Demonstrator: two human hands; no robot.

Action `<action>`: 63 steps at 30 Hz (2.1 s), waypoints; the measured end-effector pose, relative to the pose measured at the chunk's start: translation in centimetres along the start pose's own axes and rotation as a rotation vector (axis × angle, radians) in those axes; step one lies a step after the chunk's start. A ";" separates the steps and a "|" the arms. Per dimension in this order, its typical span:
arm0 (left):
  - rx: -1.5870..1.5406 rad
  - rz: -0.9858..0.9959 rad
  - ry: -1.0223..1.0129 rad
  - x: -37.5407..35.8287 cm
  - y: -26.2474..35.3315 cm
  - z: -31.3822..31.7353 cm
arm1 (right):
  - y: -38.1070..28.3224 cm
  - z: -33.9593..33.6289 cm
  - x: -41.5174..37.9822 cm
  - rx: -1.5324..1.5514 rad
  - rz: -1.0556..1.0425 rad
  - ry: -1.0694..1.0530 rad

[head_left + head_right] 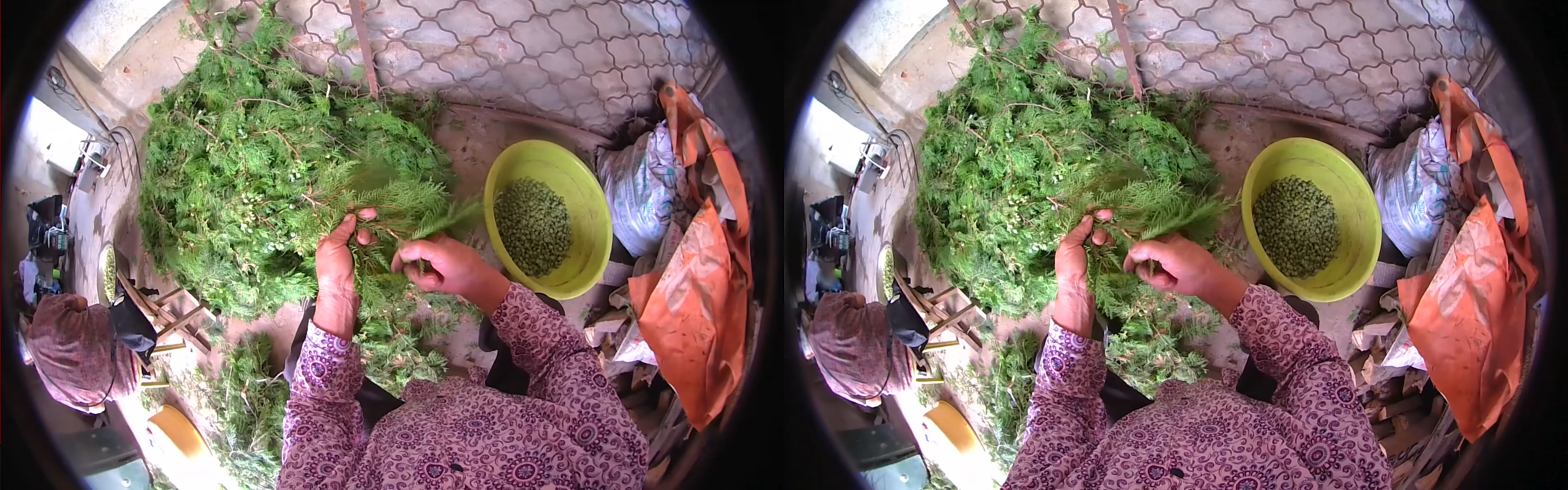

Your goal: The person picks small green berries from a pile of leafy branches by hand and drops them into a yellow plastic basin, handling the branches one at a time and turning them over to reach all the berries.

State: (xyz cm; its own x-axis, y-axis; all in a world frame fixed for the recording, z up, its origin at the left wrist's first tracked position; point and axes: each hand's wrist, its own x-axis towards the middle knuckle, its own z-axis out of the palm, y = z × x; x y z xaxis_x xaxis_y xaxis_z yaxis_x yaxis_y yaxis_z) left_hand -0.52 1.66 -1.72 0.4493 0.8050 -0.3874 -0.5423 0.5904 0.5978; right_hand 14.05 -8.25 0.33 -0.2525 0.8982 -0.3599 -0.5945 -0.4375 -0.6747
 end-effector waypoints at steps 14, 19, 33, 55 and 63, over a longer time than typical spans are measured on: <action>-0.097 0.048 -0.093 -0.5 2.4 -1.0 | -7.1 -8.6 -7.6 -1.167 -0.616 0.803; -0.015 0.029 -0.144 -1.3 2.1 0.4 | -6.3 -12.1 -8.1 -2.107 -0.633 1.267; 0.195 0.031 -0.185 -0.2 0.8 0.8 | -3.0 -0.7 -2.4 -0.398 -0.353 0.019; -0.121 -0.106 -0.287 0.6 -1.3 -1.1 | 2.1 -0.9 -1.5 -1.715 -0.892 0.273; -0.022 0.018 -0.217 0.5 0.3 -1.2 | 2.0 -3.2 -3.0 -2.015 -0.101 0.097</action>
State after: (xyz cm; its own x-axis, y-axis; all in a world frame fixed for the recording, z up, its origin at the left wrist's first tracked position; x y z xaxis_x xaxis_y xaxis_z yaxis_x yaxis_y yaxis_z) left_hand -1.30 2.33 -2.55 0.5802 0.7855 -0.2151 -0.5661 0.5789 0.5869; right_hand 16.09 -11.90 -2.00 -0.2045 0.9430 -0.2625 0.9509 0.1278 -0.2819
